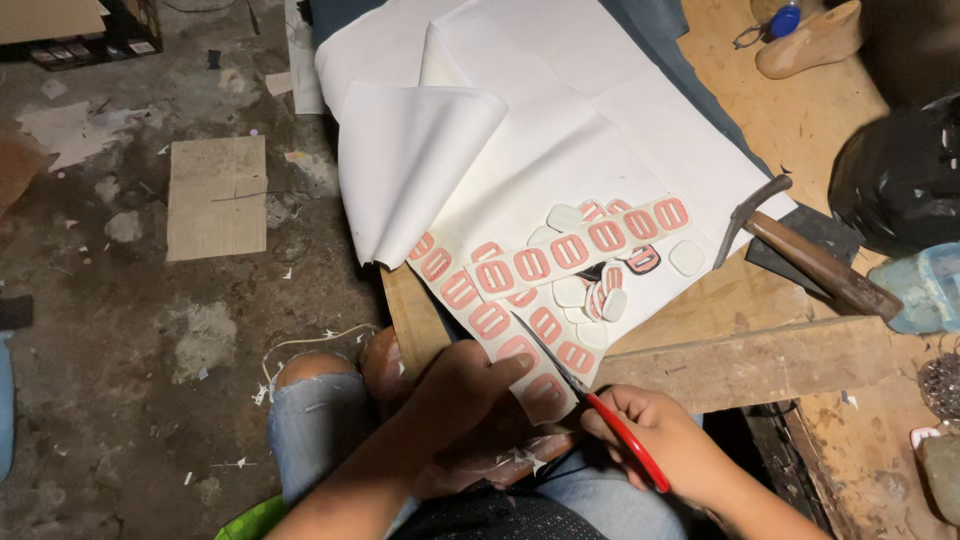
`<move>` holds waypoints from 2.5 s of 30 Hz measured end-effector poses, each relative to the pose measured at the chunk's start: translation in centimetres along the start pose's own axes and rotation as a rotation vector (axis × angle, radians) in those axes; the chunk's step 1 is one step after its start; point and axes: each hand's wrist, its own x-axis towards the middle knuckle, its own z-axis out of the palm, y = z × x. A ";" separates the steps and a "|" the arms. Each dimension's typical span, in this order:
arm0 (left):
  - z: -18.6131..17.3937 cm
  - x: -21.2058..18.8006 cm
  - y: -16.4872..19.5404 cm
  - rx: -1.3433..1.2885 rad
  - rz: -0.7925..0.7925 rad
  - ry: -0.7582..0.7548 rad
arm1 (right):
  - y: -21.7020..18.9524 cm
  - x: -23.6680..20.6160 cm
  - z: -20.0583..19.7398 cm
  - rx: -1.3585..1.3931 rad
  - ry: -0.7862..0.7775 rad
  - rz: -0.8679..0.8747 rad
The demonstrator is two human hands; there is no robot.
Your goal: The person uses red-handled scissors to cut individual oval-shaped stickers from a white sheet. They hold the sheet with one hand and cut along the outlines with the other, placing the cut pieces onto a nearby surface.
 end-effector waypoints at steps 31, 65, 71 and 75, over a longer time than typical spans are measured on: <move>-4.5 5.6 5.2 0.329 0.422 0.691 | 0.6 0.0 -0.6 0.110 -0.069 0.033; 0.7 1.9 -3.9 -0.994 -0.104 0.186 | -4.7 1.6 0.2 -0.116 -0.039 0.054; 0.8 1.7 -3.1 -1.057 -0.109 0.192 | -5.4 2.4 1.3 -0.074 -0.049 0.005; 0.1 1.7 -2.5 -1.069 -0.123 0.258 | -5.4 2.0 1.1 -0.087 -0.014 0.011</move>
